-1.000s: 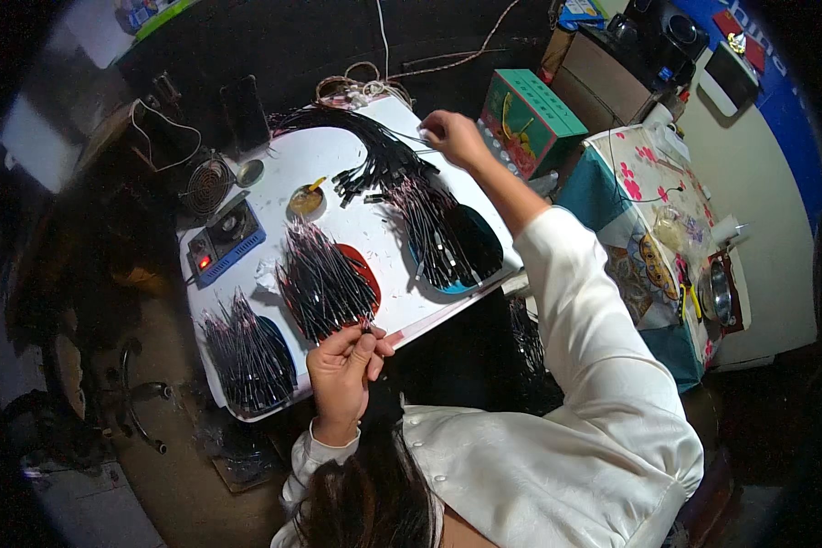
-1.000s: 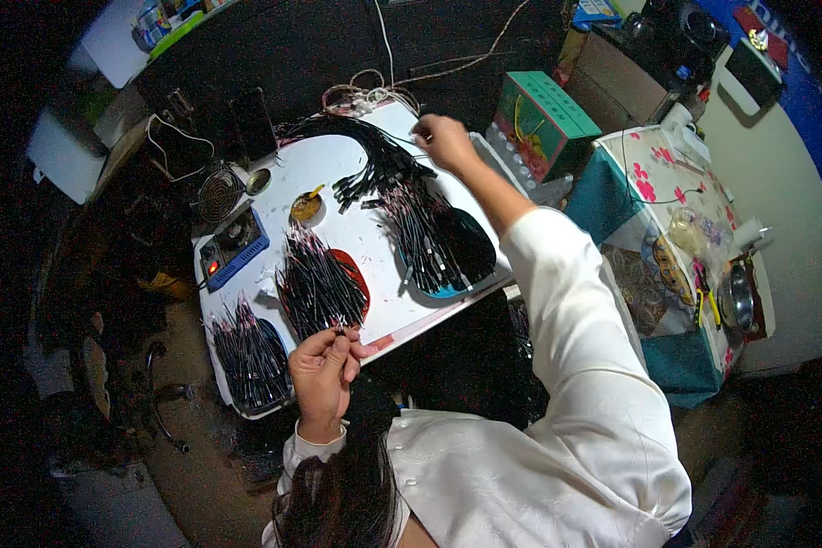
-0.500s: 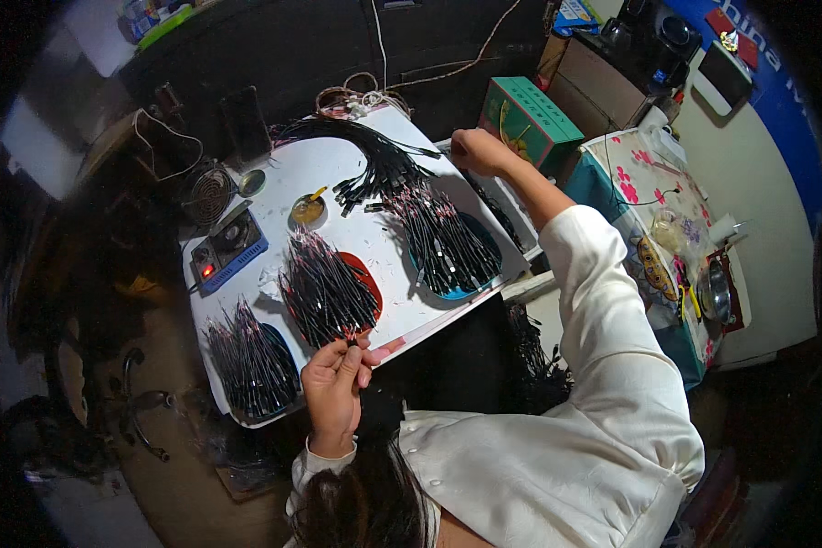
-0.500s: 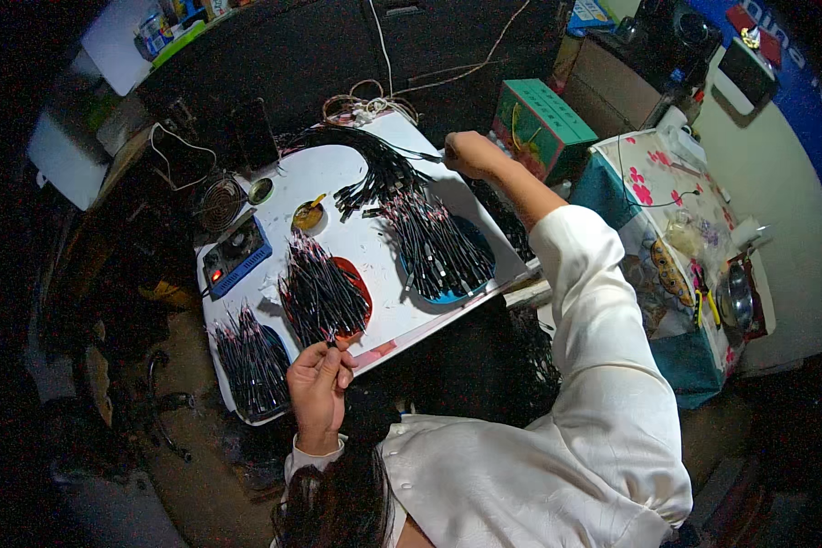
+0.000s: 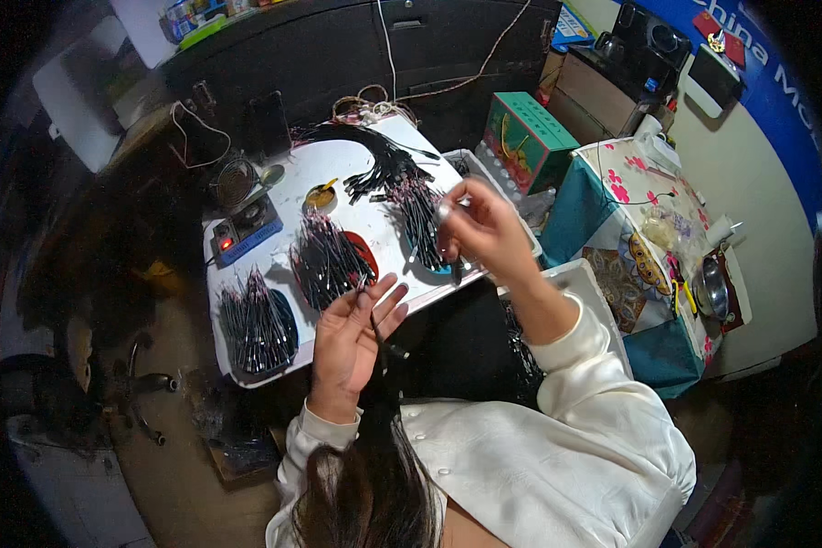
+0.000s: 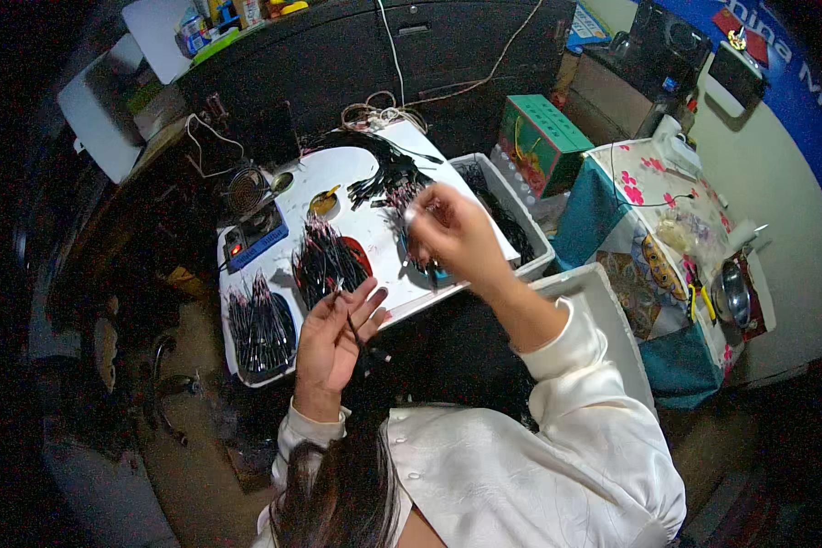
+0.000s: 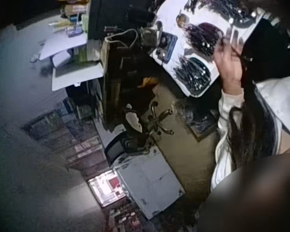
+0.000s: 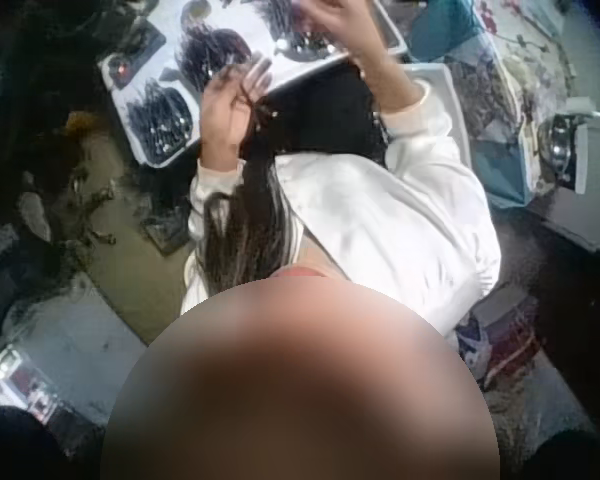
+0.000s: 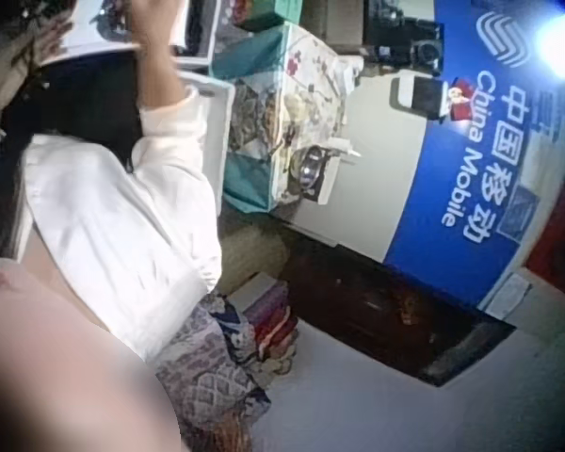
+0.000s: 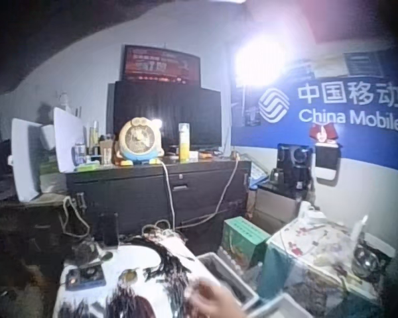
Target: The person sits on the floor and repeatedly picks up black wire components from bowls on a low table. They attach small white cylindrical pieces to the wire ends by hand, then place the finished units into a white tray. The process is repeated continuously throughout the clip.
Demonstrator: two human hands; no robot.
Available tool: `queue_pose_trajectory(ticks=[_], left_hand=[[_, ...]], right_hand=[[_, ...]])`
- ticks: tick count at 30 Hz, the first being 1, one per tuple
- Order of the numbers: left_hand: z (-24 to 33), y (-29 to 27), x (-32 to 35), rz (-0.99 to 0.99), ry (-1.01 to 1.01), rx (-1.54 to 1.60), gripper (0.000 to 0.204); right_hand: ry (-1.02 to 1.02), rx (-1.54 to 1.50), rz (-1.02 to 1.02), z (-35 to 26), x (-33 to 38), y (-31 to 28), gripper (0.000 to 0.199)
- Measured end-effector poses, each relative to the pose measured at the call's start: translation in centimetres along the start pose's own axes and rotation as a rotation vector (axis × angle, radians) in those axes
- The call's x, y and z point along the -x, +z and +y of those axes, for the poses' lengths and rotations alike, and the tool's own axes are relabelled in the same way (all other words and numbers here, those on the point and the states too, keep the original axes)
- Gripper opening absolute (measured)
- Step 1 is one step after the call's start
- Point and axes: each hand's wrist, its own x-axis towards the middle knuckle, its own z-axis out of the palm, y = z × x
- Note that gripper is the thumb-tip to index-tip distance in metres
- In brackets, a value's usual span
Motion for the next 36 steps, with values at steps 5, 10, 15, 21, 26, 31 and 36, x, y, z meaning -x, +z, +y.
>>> queue_pose_trajectory(ticks=[5,10,15,21,26,31,36], left_hand=[[3.5,1.1,-3.2,-0.04,0.085,-0.12,0.016],[7.8,2.6,-2.5,-0.15,0.369,-0.218,0.014],[4.5,0.6,2.4,0.059,0.582,-0.462,0.014],[4.9,-7.8,7.3,0.436,0.473,-0.365,0.013],[2.6,-9.1,10.2,-0.091,0.247,-0.041,0.016],[2.2,-7.7,10.8,-0.11,0.208,-0.131,0.015],[4.9,-6.8,11.8,0.058,0.405,-0.195,0.014]], right_hand=[[-0.056,0.504,-0.185,2.6,12.3,6.6,0.022],[-0.205,0.637,-0.324,9.8,17.2,6.2,0.019],[-0.051,0.503,-0.496,13.5,19.7,6.0,0.015],[0.229,-0.152,-0.447,11.3,19.0,5.5,0.01],[0.126,0.004,-0.603,10.7,17.6,7.0,0.008],[0.069,0.118,-0.625,11.7,17.8,7.5,0.009],[-0.074,0.508,-0.612,15.2,18.2,6.1,0.02]])
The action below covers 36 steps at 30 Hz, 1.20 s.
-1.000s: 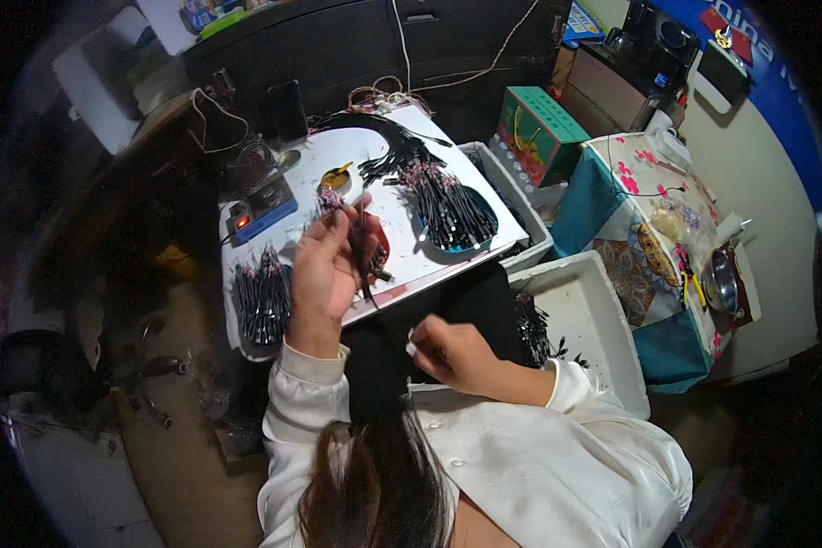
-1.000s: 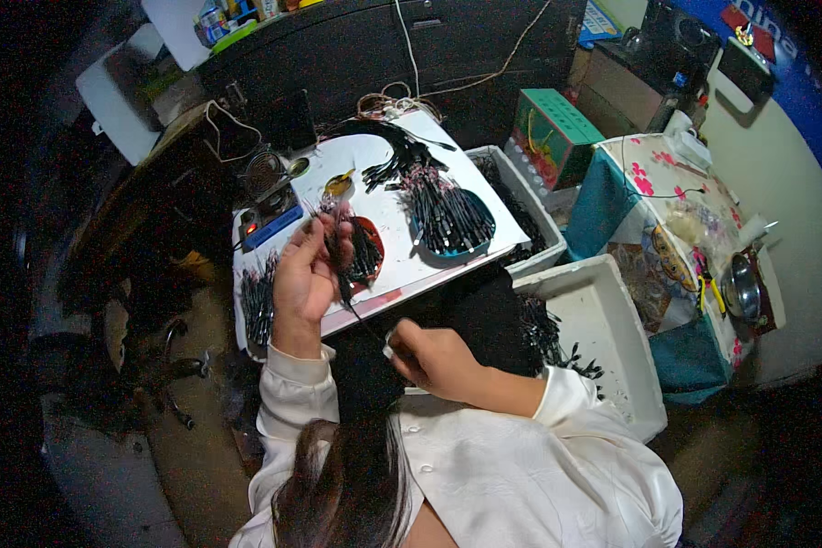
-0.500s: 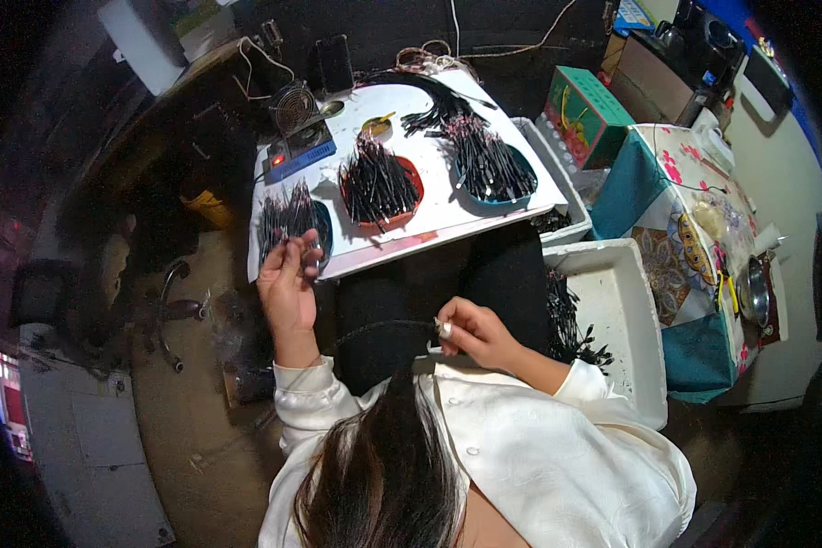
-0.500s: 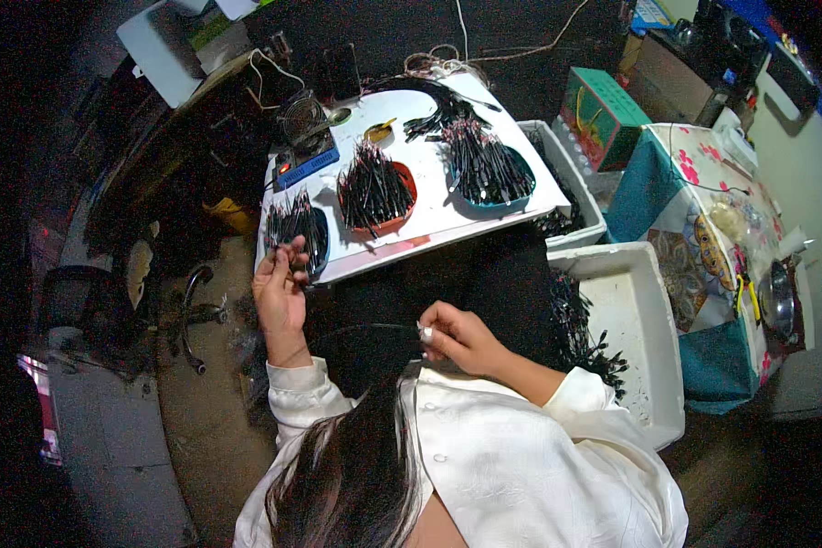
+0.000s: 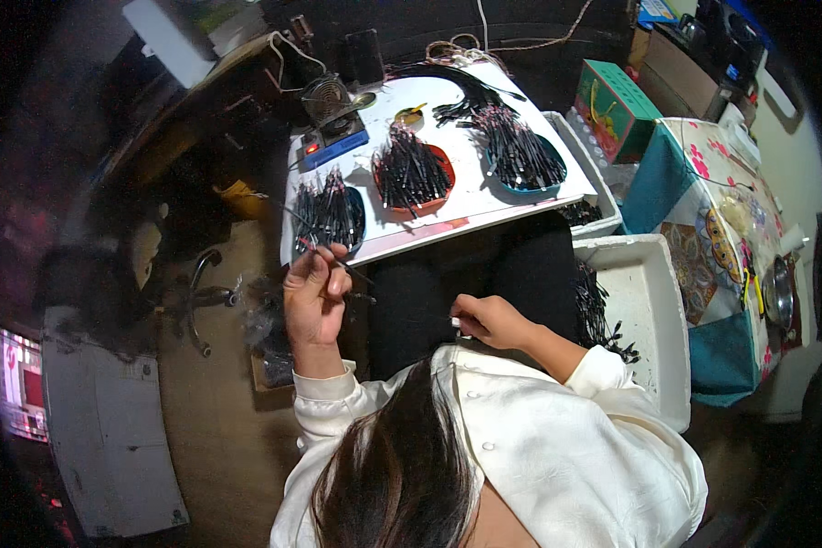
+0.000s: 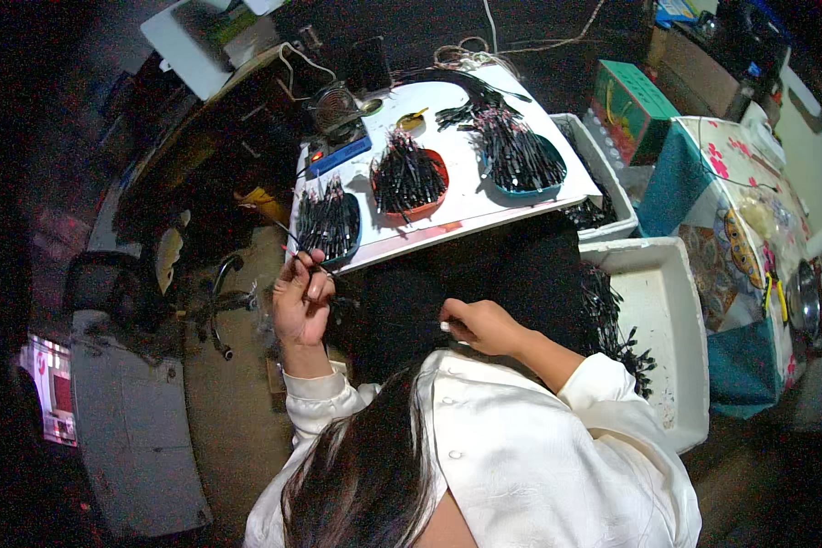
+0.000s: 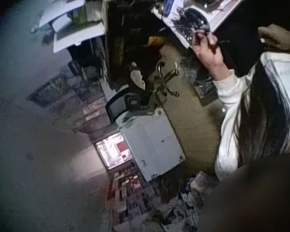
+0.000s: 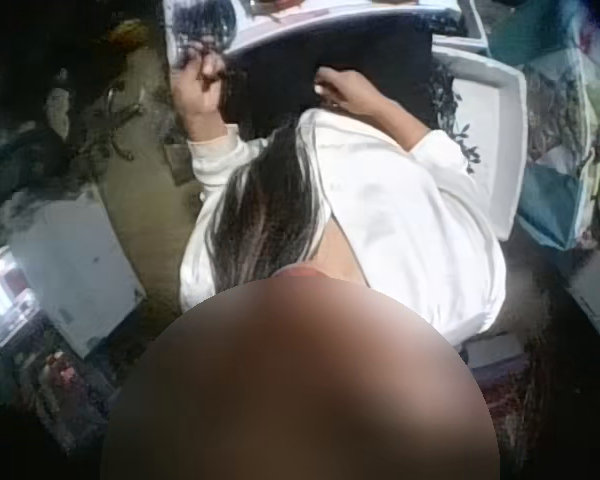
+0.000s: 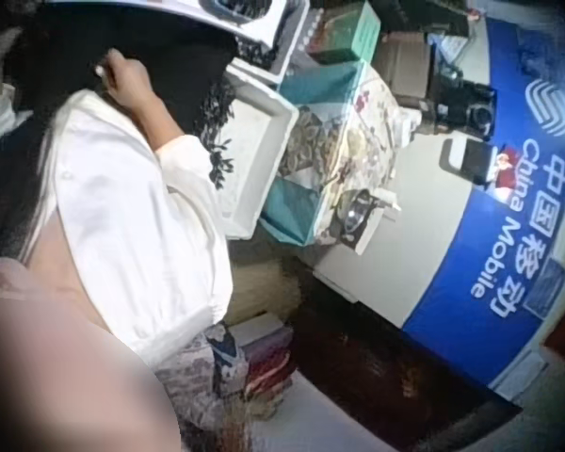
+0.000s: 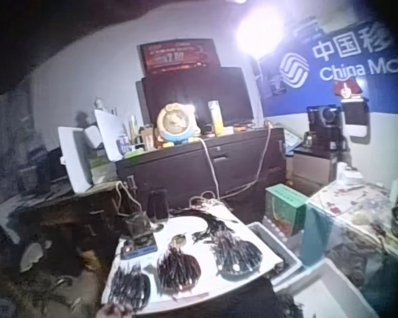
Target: The person sits on the floor and repeatedly picks up black wire components from bowls on a low table. They attach small white cylindrical pieces to the wire ends by hand, then place the finished units into a white tray. The process is repeated continuously throughout the clip.
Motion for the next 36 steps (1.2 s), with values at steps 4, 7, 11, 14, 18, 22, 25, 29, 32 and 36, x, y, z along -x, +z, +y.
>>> queue_pose_trajectory(ticks=[4,7,11,14,18,22,25,29,32,36], left_hand=[[0.3,2.4,0.7,0.029,0.178,-0.154,0.012],[-0.4,4.6,1.7,0.002,0.137,-0.176,0.011],[-2.1,6.7,2.2,-0.074,0.04,-0.223,0.011],[-3.0,7.7,2.7,-0.124,-0.066,-0.284,0.013],[-4.0,8.8,3.2,-0.165,-0.142,-0.41,0.016],[-4.6,9.4,2.9,-0.05,-0.108,-0.351,0.017],[-5.4,9.7,1.6,0.044,0.04,-0.341,0.017],[-7.0,10.4,1.4,0.069,0.069,-0.314,0.016],[-7.4,10.6,1.4,0.084,0.129,-0.346,0.017],[-7.3,10.7,1.4,0.051,0.115,-0.349,0.017]], right_hand=[[0.026,0.139,-0.063,1.2,-0.6,0.7,0.017],[-0.016,0.094,-0.045,-0.3,-1.8,-1.2,0.016],[-0.012,-0.586,0.199,-4.7,-4.4,-5.7,0.022],[-0.006,-0.852,0.182,-8.0,-5.4,-9.1,0.025],[-0.094,-0.638,0.239,-10.9,-5.6,-10.2,0.018],[-0.123,-0.483,0.339,-11.6,-4.7,-9.8,0.009],[-0.293,-0.328,0.481,-11.4,-4.4,-8.8,0.01],[-0.292,-0.42,0.594,-10.9,-4.6,-7.7,0.009],[-0.328,-0.53,0.632,-10.6,-4.9,-7.2,0.008],[-0.299,-0.616,0.588,-10.4,-4.8,-7.2,0.008]])
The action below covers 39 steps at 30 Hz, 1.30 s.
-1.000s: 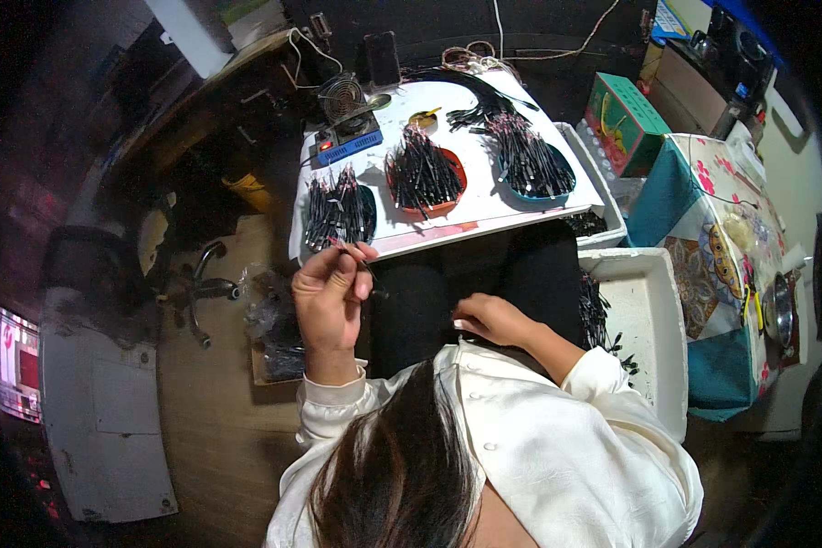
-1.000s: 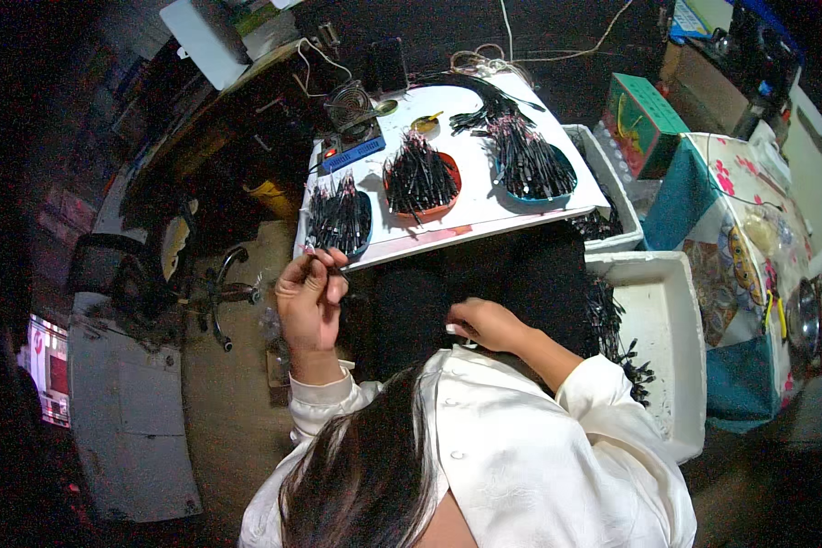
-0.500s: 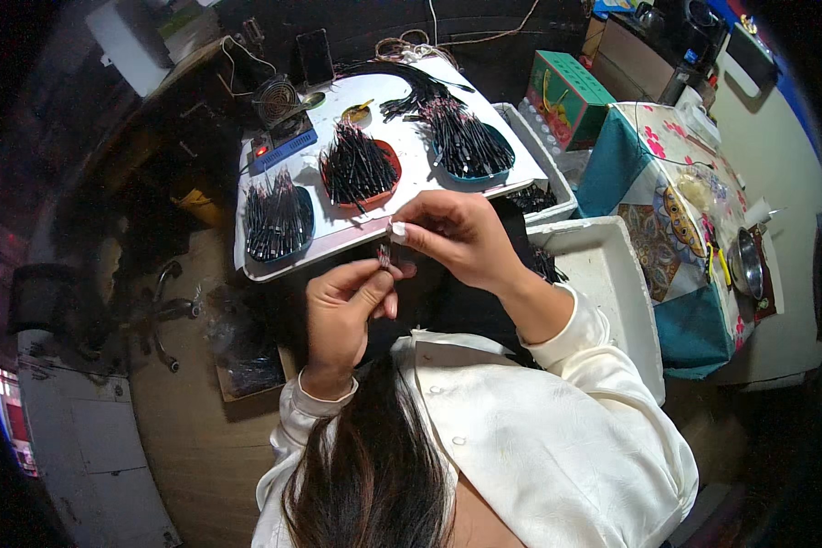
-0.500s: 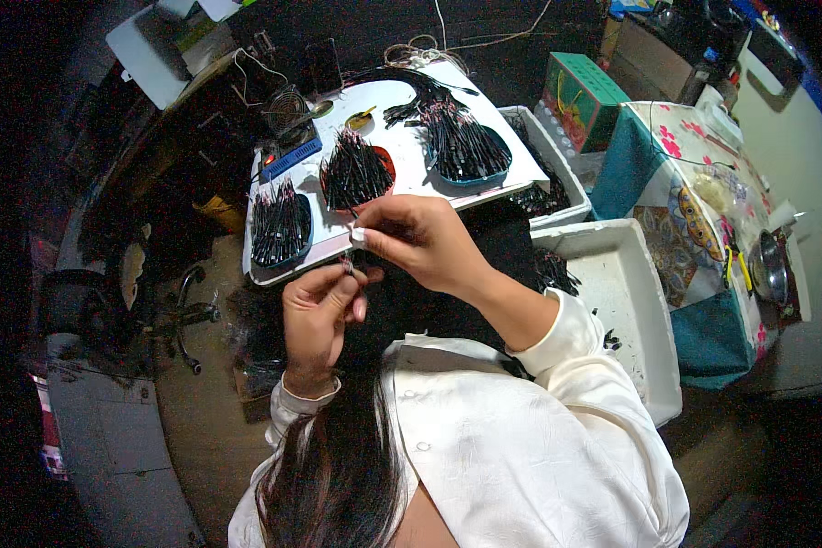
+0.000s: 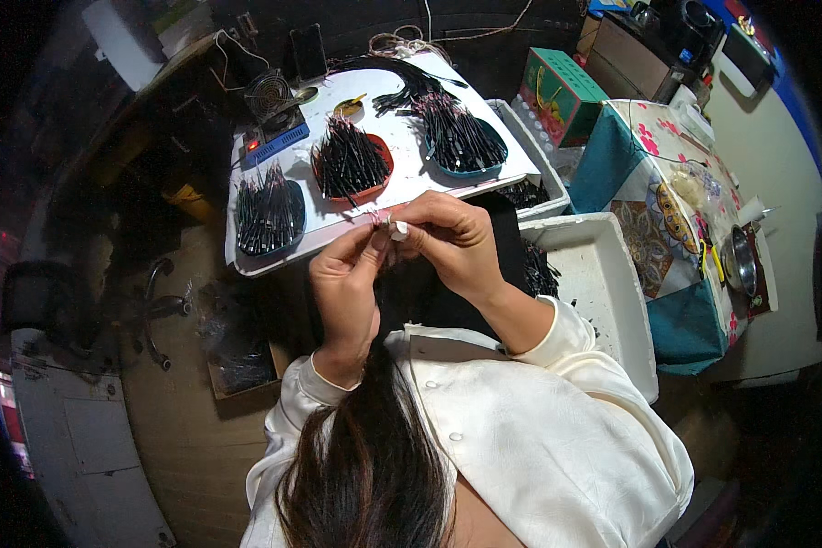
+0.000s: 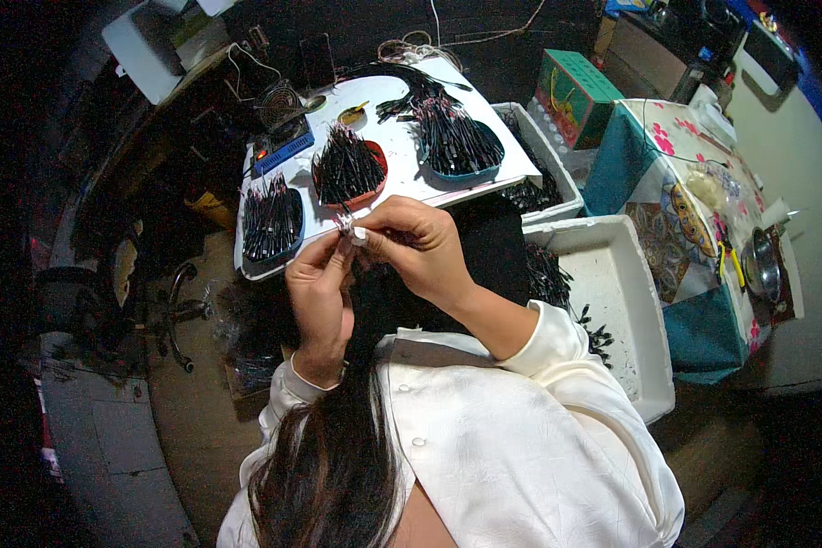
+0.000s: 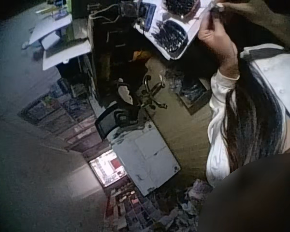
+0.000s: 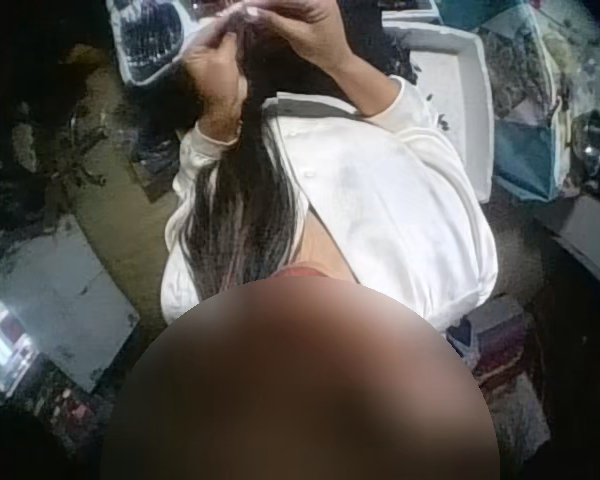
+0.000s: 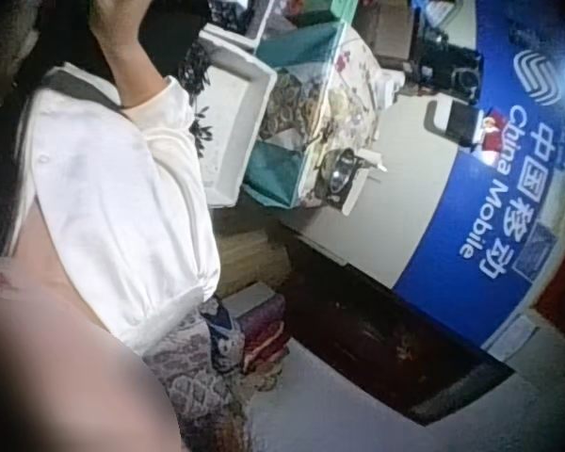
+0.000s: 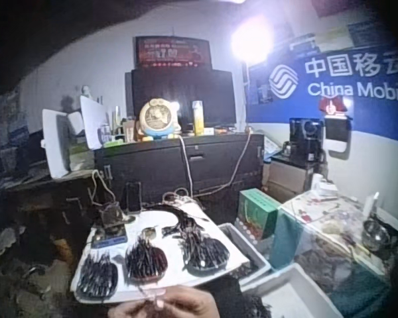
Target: The person sits on the floor and repeatedly picks up black wire components from bowls on a low table. They attach small white cylindrical pieces to the wire ends by hand, then place the finished units into a white tray. The process is repeated continuously throughout the clip.
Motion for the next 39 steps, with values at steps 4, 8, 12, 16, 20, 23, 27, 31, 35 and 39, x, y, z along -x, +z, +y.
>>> queue_pose_trajectory(ticks=[4,8,12,16,20,23,27,31,35,39], left_hand=[[0.3,0.0,0.2,-0.09,-0.12,0.053,0.017],[0.4,0.2,0.4,-0.06,-0.087,-0.012,0.017],[0.2,0.3,0.5,-0.044,-0.032,-0.067,0.018],[0.1,0.6,0.8,-0.022,-0.015,-0.134,0.018],[0.4,0.8,1.0,-0.093,-0.048,-0.113,0.018],[0.6,0.4,1.0,-0.178,-0.176,-0.02,0.018],[0.1,0.2,1.1,-0.141,-0.144,0.064,0.017],[-0.4,0.2,1.4,-0.125,-0.124,0.095,0.016],[0.0,-0.1,1.4,-0.208,-0.206,0.155,0.017],[0.4,-0.2,1.5,-0.206,-0.293,0.081,0.017]], right_hand=[[0.058,-0.116,0.008,-0.5,0.2,-0.2,0.009],[0.038,-0.111,0.063,-0.7,0.1,-0.7,0.017],[0.107,-0.109,0.143,-1.1,0.5,-1.8,0.018],[0.091,0.19,0.055,-2.1,1.2,-2.2,0.014],[-0.009,0.357,-0.032,-2.7,0.8,-2.3,0.013],[-0.102,0.349,-0.041,-2.3,0.5,-2.2,0.012],[0.14,-0.156,0.069,-1.1,1.4,-1.3,0.011],[0.562,-0.833,0.141,0.0,2.4,-0.3,0.014],[0.627,-0.777,0.02,0.0,2.0,-1.4,0.016],[0.607,-0.75,-0.029,-0.2,1.9,-2.3,0.02]])
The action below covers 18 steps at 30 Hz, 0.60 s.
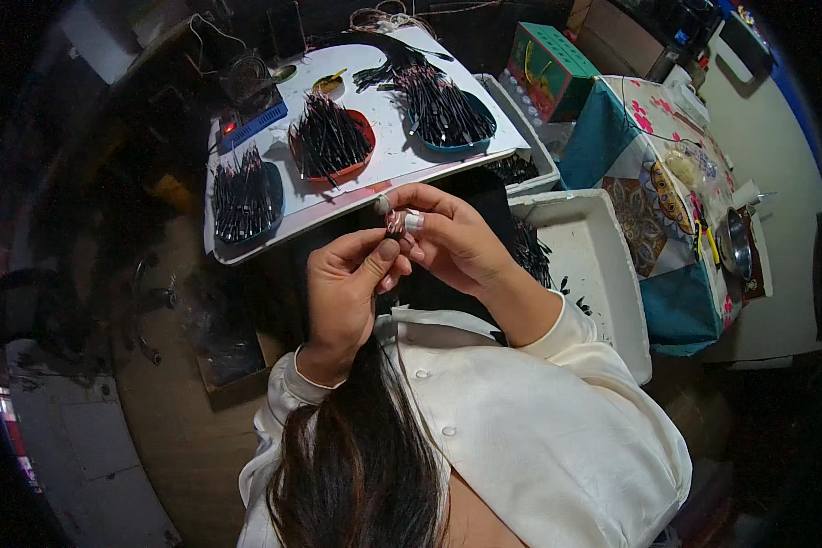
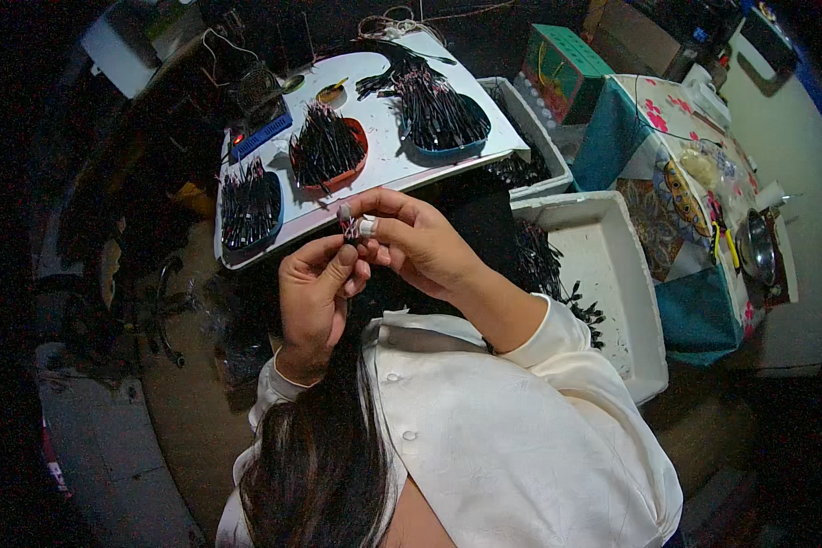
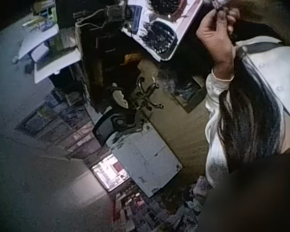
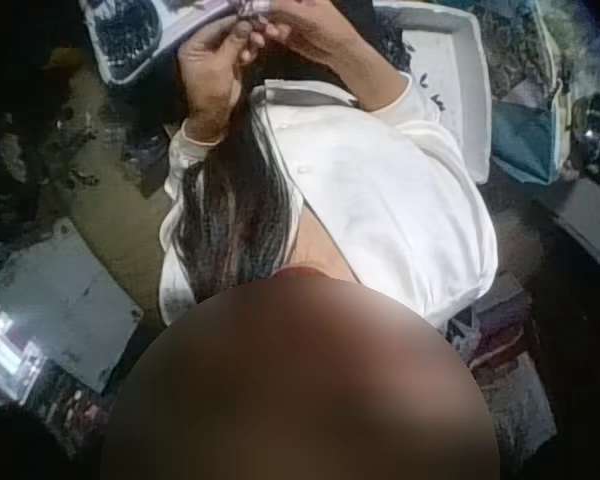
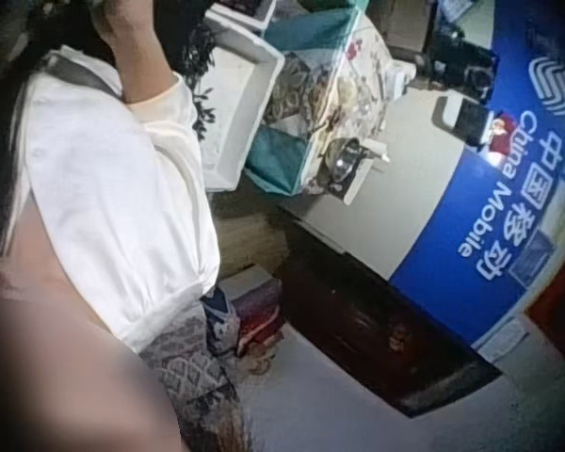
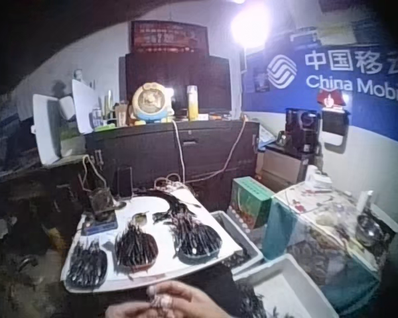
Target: The person sits on the floor and repeatedly picks up black wire components from bowls on a low table. They attach small white cylindrical pieces to the wire ends by hand, then place the finished units into a white tray. The process is repeated continuously throughout the clip.
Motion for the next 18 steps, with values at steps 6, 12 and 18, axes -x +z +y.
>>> queue_pose_trajectory(ticks=[6,12,18], left_hand=[[0.3,-0.6,-0.3,-0.14,-0.08,-0.008,0.016],[0.1,-0.6,-0.4,-0.119,-0.108,-0.053,0.013],[0.3,-0.9,-0.4,-0.135,-0.163,-0.141,0.013]], right_hand=[[0.119,-0.105,-0.083,-0.1,0.0,-0.8,0.016],[0.232,-0.084,-0.02,-0.3,-0.2,-1.4,0.016],[0.256,-0.069,-0.069,-0.2,-0.7,-2.1,0.016]])
